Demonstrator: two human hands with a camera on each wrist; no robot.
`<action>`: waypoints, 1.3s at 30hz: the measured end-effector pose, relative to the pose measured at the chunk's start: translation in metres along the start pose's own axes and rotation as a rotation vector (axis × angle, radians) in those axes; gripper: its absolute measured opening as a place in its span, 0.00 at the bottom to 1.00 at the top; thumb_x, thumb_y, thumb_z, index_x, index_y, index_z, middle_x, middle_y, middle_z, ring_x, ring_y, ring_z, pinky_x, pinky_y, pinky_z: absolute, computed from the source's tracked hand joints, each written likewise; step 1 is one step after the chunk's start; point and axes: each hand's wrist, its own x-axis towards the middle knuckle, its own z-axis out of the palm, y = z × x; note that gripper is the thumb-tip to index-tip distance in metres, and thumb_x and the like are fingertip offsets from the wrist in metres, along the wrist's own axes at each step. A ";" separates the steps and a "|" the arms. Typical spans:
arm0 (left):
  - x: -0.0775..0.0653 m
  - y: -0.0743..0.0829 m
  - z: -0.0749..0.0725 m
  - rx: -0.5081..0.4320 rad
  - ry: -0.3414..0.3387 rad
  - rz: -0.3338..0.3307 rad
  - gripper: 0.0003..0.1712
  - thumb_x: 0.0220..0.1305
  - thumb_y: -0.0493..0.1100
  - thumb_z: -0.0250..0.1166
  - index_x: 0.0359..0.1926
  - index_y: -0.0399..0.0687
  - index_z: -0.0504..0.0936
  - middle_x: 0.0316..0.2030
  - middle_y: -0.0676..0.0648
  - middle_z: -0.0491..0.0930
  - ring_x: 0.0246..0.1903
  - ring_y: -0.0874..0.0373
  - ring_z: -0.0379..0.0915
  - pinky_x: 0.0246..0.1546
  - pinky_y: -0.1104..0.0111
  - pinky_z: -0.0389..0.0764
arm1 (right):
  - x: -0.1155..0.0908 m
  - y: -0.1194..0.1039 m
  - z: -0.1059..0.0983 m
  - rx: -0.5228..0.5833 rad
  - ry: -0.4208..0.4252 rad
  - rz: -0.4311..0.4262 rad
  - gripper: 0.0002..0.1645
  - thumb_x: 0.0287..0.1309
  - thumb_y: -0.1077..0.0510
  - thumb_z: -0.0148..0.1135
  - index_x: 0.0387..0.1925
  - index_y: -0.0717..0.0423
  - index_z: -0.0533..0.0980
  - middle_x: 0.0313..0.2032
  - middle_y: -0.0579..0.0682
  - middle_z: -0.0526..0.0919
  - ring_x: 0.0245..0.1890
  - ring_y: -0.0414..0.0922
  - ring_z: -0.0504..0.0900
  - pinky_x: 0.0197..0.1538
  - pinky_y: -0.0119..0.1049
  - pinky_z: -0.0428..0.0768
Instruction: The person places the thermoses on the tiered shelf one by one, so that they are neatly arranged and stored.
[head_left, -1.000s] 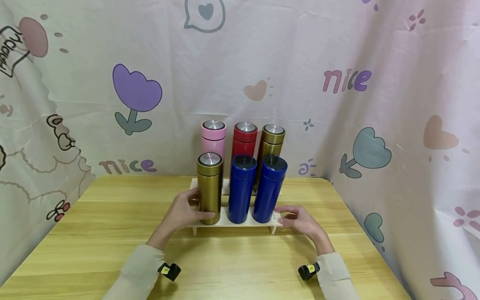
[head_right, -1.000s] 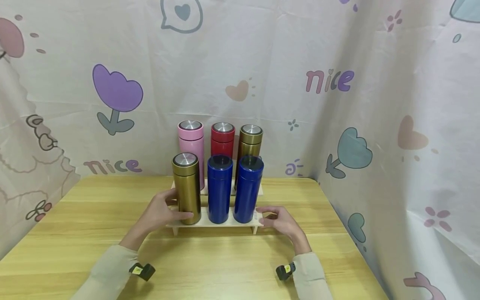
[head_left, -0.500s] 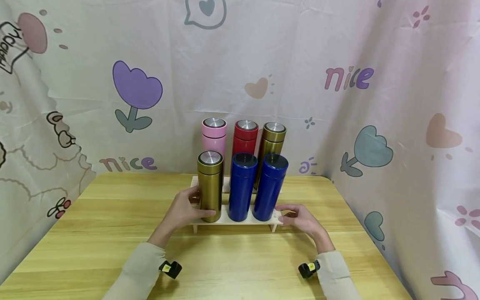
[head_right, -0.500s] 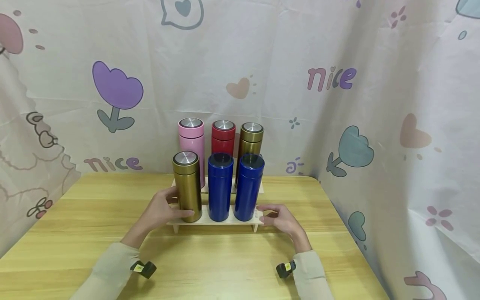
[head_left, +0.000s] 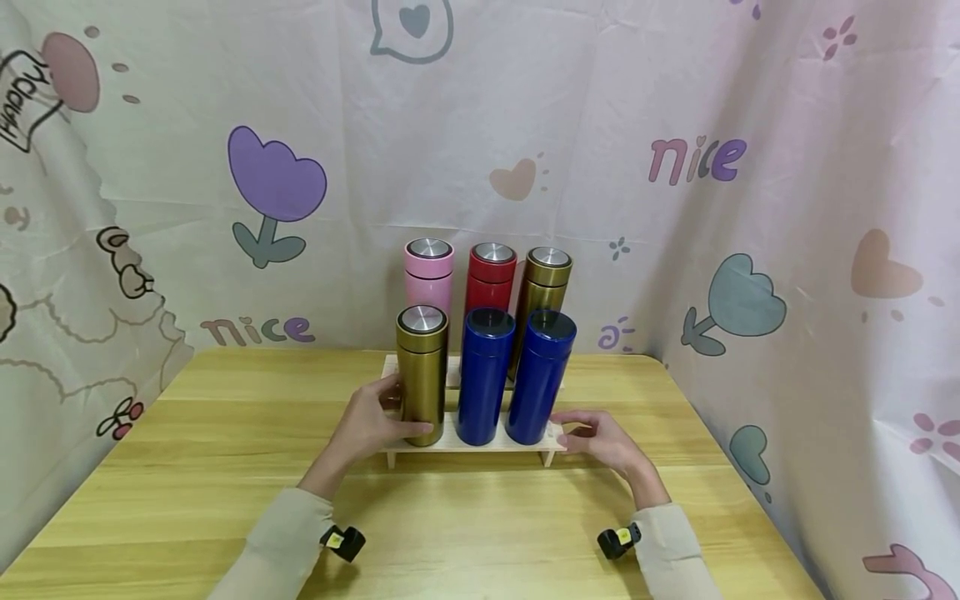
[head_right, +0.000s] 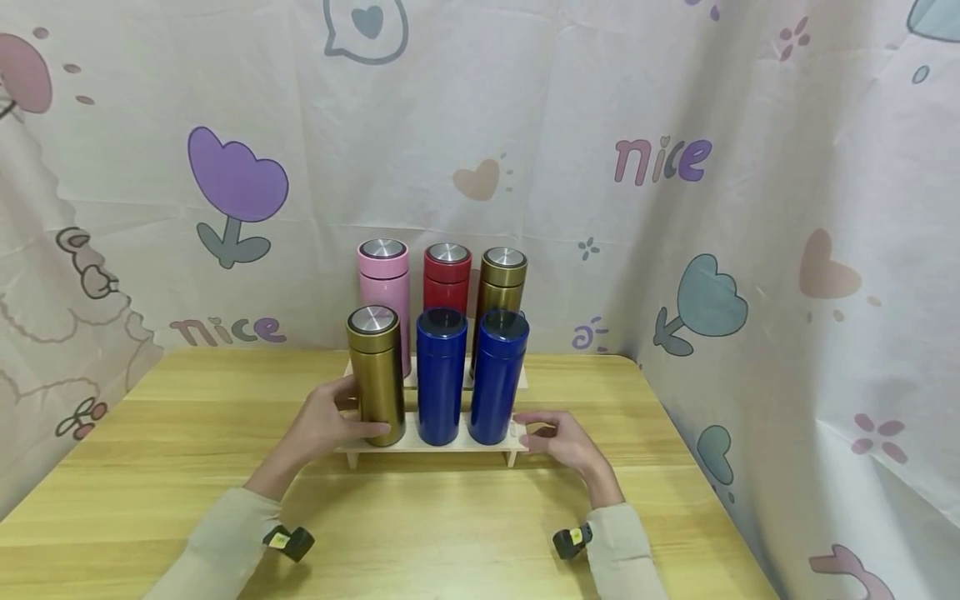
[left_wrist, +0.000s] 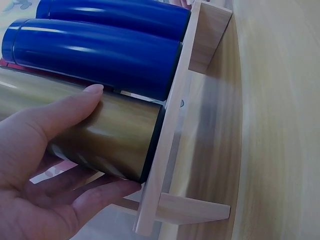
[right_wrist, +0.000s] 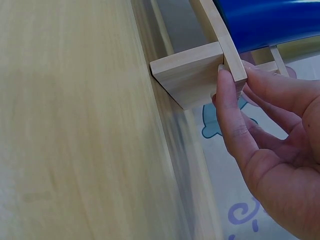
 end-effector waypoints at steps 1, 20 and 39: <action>0.000 0.000 0.001 0.000 0.001 0.001 0.50 0.46 0.50 0.86 0.70 0.44 0.74 0.58 0.38 0.84 0.51 0.44 0.85 0.56 0.48 0.86 | 0.000 0.000 0.000 0.002 0.000 -0.001 0.28 0.66 0.61 0.68 0.64 0.68 0.75 0.66 0.71 0.75 0.45 0.43 0.87 0.48 0.35 0.89; 0.000 0.003 0.008 0.019 0.035 -0.022 0.45 0.47 0.50 0.85 0.65 0.46 0.77 0.57 0.39 0.84 0.51 0.45 0.85 0.55 0.50 0.86 | -0.001 0.000 -0.002 0.012 -0.003 -0.009 0.28 0.66 0.61 0.68 0.65 0.69 0.75 0.67 0.71 0.74 0.45 0.43 0.87 0.48 0.35 0.89; -0.002 0.004 0.007 0.011 0.016 -0.038 0.45 0.49 0.51 0.84 0.67 0.49 0.74 0.58 0.39 0.82 0.54 0.43 0.84 0.56 0.49 0.86 | -0.002 0.000 -0.002 0.022 0.017 -0.005 0.25 0.70 0.60 0.63 0.64 0.69 0.75 0.65 0.73 0.74 0.41 0.41 0.86 0.49 0.42 0.90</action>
